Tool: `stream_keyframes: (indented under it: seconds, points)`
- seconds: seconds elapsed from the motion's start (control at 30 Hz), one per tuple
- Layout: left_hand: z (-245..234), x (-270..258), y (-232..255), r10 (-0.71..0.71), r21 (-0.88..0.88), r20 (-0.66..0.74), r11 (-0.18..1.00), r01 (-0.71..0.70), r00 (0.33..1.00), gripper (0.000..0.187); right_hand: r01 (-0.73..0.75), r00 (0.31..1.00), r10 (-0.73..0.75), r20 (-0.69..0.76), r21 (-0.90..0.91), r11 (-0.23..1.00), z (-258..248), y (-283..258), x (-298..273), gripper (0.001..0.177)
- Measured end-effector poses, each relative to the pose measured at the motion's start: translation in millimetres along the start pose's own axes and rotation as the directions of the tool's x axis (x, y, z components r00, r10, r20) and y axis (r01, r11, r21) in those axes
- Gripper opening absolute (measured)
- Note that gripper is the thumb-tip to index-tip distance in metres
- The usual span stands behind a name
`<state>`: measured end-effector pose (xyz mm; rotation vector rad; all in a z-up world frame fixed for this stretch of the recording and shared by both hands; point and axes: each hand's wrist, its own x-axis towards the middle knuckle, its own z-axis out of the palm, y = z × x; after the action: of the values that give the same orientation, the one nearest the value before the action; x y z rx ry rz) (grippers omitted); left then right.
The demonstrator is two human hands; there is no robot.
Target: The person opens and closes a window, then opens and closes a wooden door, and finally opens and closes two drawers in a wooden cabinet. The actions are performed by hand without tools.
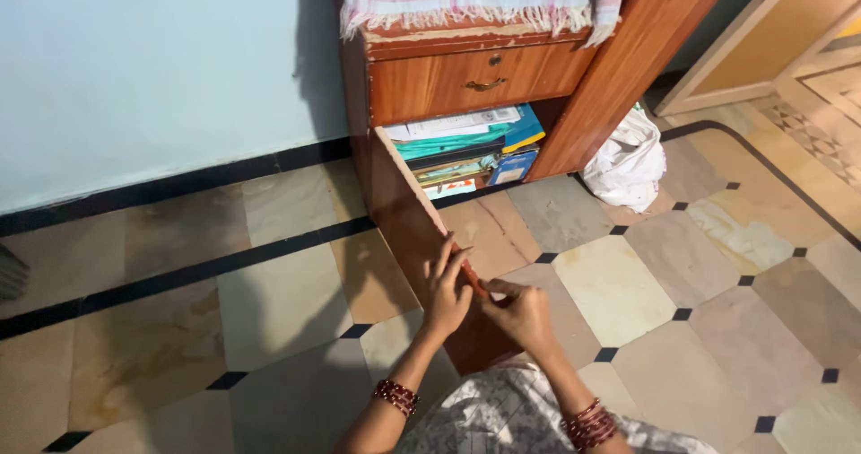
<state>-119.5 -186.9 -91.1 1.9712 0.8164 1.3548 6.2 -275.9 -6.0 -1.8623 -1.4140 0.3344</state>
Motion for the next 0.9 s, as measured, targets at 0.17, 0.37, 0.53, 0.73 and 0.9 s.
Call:
stream_keyframes:
  seconds: [0.17, 0.37, 0.53, 0.73, 0.9]
  points:
    - [-31.2, -0.8, 2.7, -0.127, -0.038, -0.015, 0.991, 0.126, 0.992, 0.037, -0.041, 0.996, 0.044, -0.081, 0.044, 0.998, 33.6, -39.2, -23.5, 0.029]
    - [-61.7, -1.7, 4.1, -0.125, -0.108, -0.031, 0.987, 0.121, 0.992, 0.031, 0.045, 0.987, -0.041, -0.156, 0.02, 0.999, 61.0, -63.8, -36.0, 0.023]
    - [-68.6, -5.5, -3.3, -0.217, -0.196, -0.005, 0.957, 0.212, 0.976, 0.034, 0.039, 0.988, -0.05, -0.144, -0.078, 0.996, 72.8, -71.9, -42.1, 0.02]
    - [-85.1, -6.6, -12.7, -0.24, -0.25, 0.058, 0.936, 0.247, 0.969, 0.044, 0.041, 0.981, -0.026, -0.193, 0.07, 0.997, 88.8, -87.6, -48.5, 0.019]
    - [-117.2, -6.0, -25.9, -0.412, -0.451, 0.172, 0.774, 0.444, 0.895, 0.058, -0.149, 0.988, 0.152, -0.029, 0.088, 0.985, 108.8, -110.7, -60.0, 0.03]
